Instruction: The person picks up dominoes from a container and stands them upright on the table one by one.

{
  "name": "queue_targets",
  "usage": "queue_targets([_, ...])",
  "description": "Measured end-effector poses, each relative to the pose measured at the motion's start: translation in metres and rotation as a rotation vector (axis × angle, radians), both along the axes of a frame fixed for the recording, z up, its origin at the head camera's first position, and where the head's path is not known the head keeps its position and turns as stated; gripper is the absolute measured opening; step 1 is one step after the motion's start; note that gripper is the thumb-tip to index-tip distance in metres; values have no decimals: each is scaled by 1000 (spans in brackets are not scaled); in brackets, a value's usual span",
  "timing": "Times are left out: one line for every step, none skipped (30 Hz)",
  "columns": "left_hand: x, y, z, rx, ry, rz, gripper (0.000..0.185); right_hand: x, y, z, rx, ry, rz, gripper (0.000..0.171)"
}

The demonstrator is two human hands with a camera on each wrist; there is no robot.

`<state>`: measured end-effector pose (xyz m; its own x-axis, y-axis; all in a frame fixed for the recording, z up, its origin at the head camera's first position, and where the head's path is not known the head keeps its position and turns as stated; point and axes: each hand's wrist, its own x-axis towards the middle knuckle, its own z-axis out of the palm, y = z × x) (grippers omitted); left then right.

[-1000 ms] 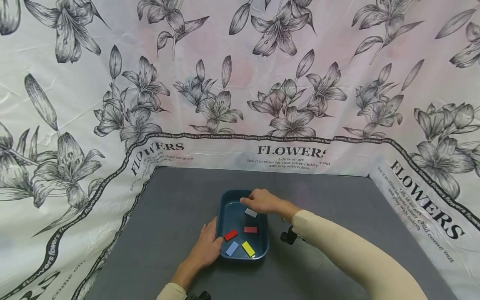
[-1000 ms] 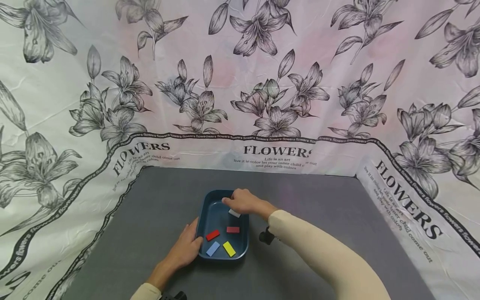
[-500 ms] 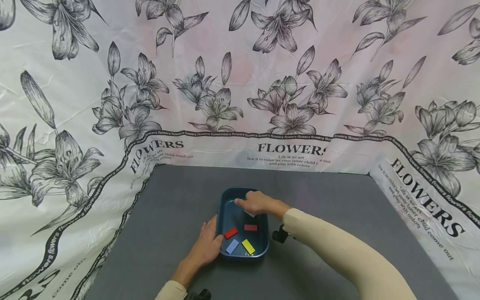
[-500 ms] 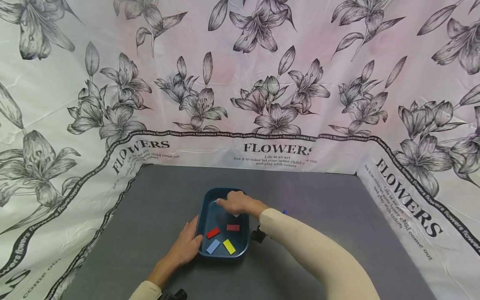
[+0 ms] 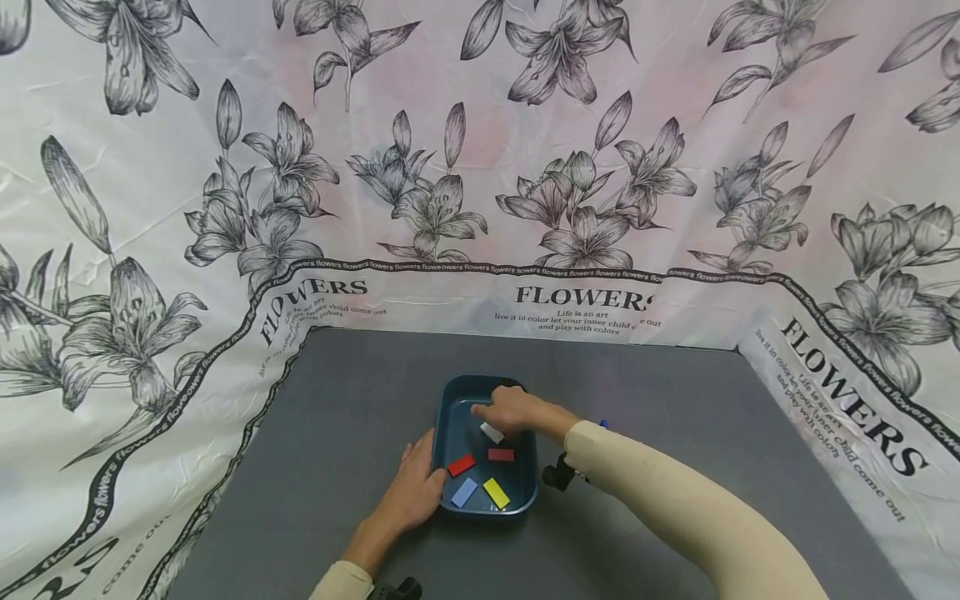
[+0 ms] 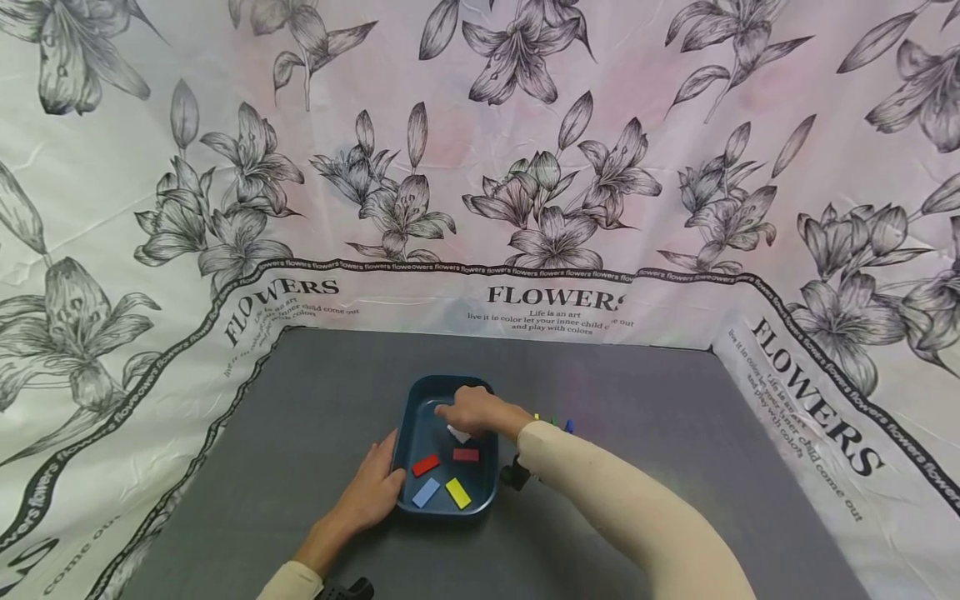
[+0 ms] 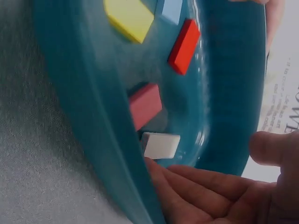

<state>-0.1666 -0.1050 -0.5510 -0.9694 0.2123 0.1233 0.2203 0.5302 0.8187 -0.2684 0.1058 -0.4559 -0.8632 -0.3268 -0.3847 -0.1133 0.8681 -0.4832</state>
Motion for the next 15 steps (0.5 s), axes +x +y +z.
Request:
queue_targets([0,0,0,-1,-3,0,70,1,-1,-1,-16,-9,-13,52])
queue_targets([0,0,0,-2,-6,0,70,1,-1,-2,-28,-10,-24,52])
queue_targets([0,0,0,-1,-8,-1,70,2,-1,-2,-35,-8,-33,51])
queue_targets([0,-1,0,-2,-10,-2,69,2,-1,-3,-41,-6,-40,50])
queue_targets([0,-1,0,-1,-9,-2,69,3,-2,-3,-43,1,-47,50])
queue_targets([0,-1,0,1,-10,-3,69,3,-2,-3,-46,8,-52,49])
queue_targets([0,-1,1,3,-9,-2,69,4,-3,-4,-51,12,-58,48])
queue_targets([0,-1,1,3,-9,-1,69,4,-4,-4,-57,15,-64,47])
queue_targets([0,0,1,5,-9,0,69,4,-5,-4,-70,8,-73,46])
queue_targets([0,0,1,6,-10,1,69,5,-6,-4,-83,-1,-82,46])
queue_targets([0,0,1,6,-11,4,69,5,-8,-4,-98,-14,-92,45])
queue_targets([0,0,1,6,-12,4,69,6,-9,-4,-113,-27,-102,43])
queue_targets([0,0,1,5,-13,7,69,6,-11,-4,-130,-39,-113,43])
queue_targets([0,0,1,4,-15,9,69,6,-12,-4,-146,-51,-120,43])
queue_targets([0,0,0,5,-16,9,69,6,-13,-5,-162,-60,-127,43])
